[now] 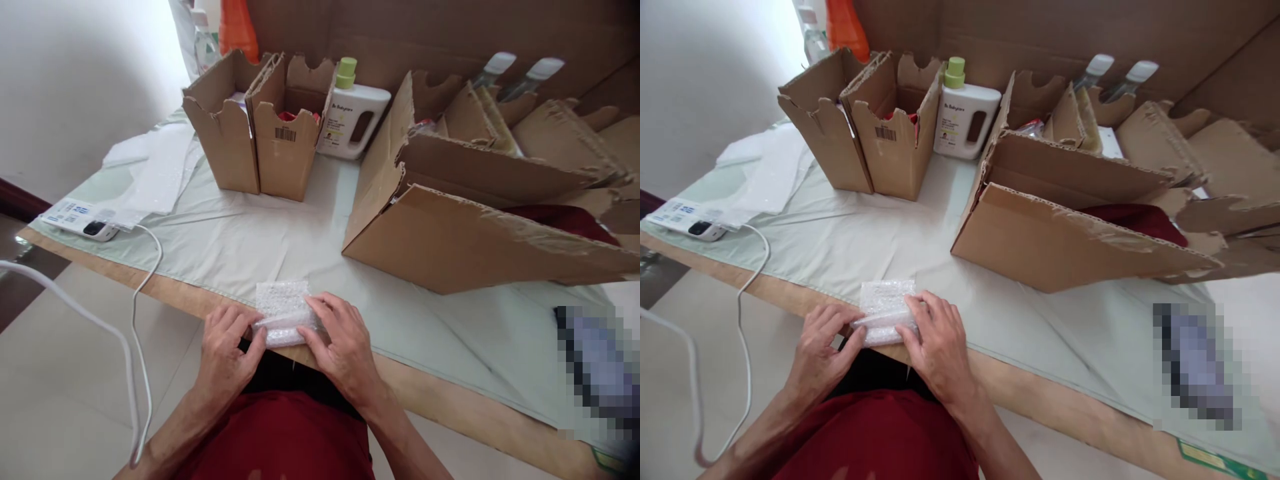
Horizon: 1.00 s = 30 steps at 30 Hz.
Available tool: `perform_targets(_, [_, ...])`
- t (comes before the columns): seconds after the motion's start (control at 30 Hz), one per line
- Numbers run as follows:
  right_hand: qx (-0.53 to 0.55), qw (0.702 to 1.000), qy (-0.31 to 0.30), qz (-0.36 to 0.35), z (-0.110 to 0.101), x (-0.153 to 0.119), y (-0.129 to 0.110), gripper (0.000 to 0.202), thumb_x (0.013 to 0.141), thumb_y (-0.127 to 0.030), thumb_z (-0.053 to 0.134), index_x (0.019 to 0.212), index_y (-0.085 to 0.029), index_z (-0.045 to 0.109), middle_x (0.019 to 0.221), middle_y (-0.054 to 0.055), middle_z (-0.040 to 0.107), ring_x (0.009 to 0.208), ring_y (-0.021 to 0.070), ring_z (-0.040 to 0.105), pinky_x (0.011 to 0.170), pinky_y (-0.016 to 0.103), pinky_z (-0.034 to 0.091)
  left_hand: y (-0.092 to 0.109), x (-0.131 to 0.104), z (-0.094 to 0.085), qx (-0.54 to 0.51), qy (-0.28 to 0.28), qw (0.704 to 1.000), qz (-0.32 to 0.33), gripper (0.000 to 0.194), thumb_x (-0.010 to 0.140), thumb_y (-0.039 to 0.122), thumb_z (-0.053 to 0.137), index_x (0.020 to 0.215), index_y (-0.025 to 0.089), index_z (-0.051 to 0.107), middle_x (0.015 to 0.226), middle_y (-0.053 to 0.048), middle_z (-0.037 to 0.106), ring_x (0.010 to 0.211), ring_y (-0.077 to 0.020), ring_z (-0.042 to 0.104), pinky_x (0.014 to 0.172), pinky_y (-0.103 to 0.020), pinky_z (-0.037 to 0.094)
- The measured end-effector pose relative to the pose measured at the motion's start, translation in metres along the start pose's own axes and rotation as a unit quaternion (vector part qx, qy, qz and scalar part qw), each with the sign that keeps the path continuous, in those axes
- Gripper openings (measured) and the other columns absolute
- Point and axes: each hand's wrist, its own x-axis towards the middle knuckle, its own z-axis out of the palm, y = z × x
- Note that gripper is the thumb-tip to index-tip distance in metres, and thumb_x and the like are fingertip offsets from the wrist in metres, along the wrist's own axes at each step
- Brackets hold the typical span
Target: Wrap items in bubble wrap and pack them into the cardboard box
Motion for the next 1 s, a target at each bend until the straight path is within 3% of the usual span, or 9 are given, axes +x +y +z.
perform_targets(0.17, [-0.031,0.994,-0.067,-0.086,-0.009,-0.008,-0.011,0.033,0.094,-0.02,0.064,0.127,-0.019,0.064,0.134,0.016,0.067,0.125,0.0317,0.06,0.099,0.05,0.049,-0.002,0.01,0.003,0.016,-0.002,1.0,-0.009,0.018,0.094,0.022,0.061,0.111,0.019,0.068,0.08,-0.002,0.069,0.08,-0.0221,0.062,0.081,-0.039,0.045])
perform_targets(0.23, [-0.036,0.991,-0.095,-0.09,-0.007,-0.003,-0.012,0.028,0.097,-0.017,0.059,0.123,-0.02,0.067,0.131,0.014,0.07,0.122,0.0296,0.062,0.098,0.048,0.049,-0.003,0.009,0.0,-0.008,0.01,0.999,-0.033,0.023,0.094,0.027,0.064,0.114,0.019,0.068,0.082,-0.002,0.07,0.081,-0.0222,0.063,0.082,-0.039,0.047])
perform_targets(0.33, [-0.006,0.997,-0.054,-0.053,-0.003,0.004,-0.009,0.023,0.101,-0.015,0.054,0.115,-0.021,0.071,0.114,0.009,0.077,0.104,0.0235,0.07,0.088,0.041,0.052,-0.001,0.0,-0.009,-0.11,0.041,0.985,-0.124,0.029,0.094,0.036,0.065,0.117,0.019,0.069,0.092,-0.005,0.072,0.087,-0.0216,0.067,0.086,-0.039,0.052])
perform_targets(0.4, [0.044,0.999,-0.009,-0.004,-0.001,0.006,-0.009,0.022,0.102,-0.017,0.054,0.115,-0.021,0.072,0.105,0.007,0.079,0.094,0.0211,0.072,0.083,0.038,0.054,0.005,-0.008,-0.017,-0.22,0.009,0.952,-0.212,0.029,0.095,0.039,0.063,0.115,0.019,0.07,0.095,-0.006,0.076,0.089,-0.0214,0.072,0.084,-0.036,0.058])
perform_targets(0.5, [0.131,0.988,0.012,0.085,-0.004,0.0,-0.016,0.022,0.102,-0.021,0.056,0.116,-0.022,0.073,0.101,0.006,0.079,0.09,0.0205,0.073,0.083,0.036,0.056,0.021,-0.013,-0.019,-0.392,-0.093,0.865,-0.3,0.04,0.092,0.044,0.067,0.123,0.018,0.069,0.109,-0.011,0.08,0.101,-0.026,0.077,0.087,-0.038,0.063])
perform_targets(0.7, [0.269,0.945,-0.033,0.18,-0.014,-0.018,-0.028,0.019,0.1,-0.026,0.057,0.11,-0.024,0.073,0.096,0.003,0.078,0.088,0.0192,0.072,0.083,0.032,0.058,0.048,0.001,0.007,-0.554,-0.123,0.762,-0.311,0.047,0.091,0.046,0.071,0.128,0.017,0.068,0.123,-0.015,0.076,0.112,-0.0287,0.074,0.098,-0.042,0.061])
perform_targets(0.77, [0.236,0.956,-0.01,0.177,-0.023,-0.021,-0.024,0.016,0.097,-0.025,0.06,0.107,-0.022,0.072,0.103,0.006,0.076,0.095,0.0208,0.071,0.088,0.035,0.058,0.052,0.002,0.011,-0.536,-0.123,0.77,-0.323,0.044,0.091,0.046,0.071,0.124,0.017,0.069,0.116,-0.013,0.078,0.104,-0.0277,0.076,0.09,-0.038,0.063])
perform_targets(0.87, [0.236,0.954,-0.012,0.182,-0.044,-0.019,-0.018,0.033,0.09,-0.029,0.069,0.122,-0.021,0.068,0.12,0.01,0.069,0.1,0.0202,0.068,0.093,0.035,0.057,0.053,-0.001,0.011,-0.417,-0.122,0.848,-0.302,0.045,0.091,0.047,0.069,0.129,0.021,0.067,0.111,-0.01,0.079,0.097,-0.025,0.078,0.081,-0.032,0.064])
perform_targets(1.0, [0.278,0.941,-0.07,0.179,-0.072,-0.012,-0.014,0.069,0.078,-0.039,0.087,0.139,-0.023,0.059,0.125,0.006,0.068,0.11,0.0196,0.064,0.103,0.034,0.052,0.051,0.001,0.021,-0.297,-0.158,0.931,-0.14,0.06,0.098,0.044,0.06,0.154,0.029,0.044,0.119,-0.009,0.076,0.094,-0.0239,0.078,0.072,-0.03,0.065])
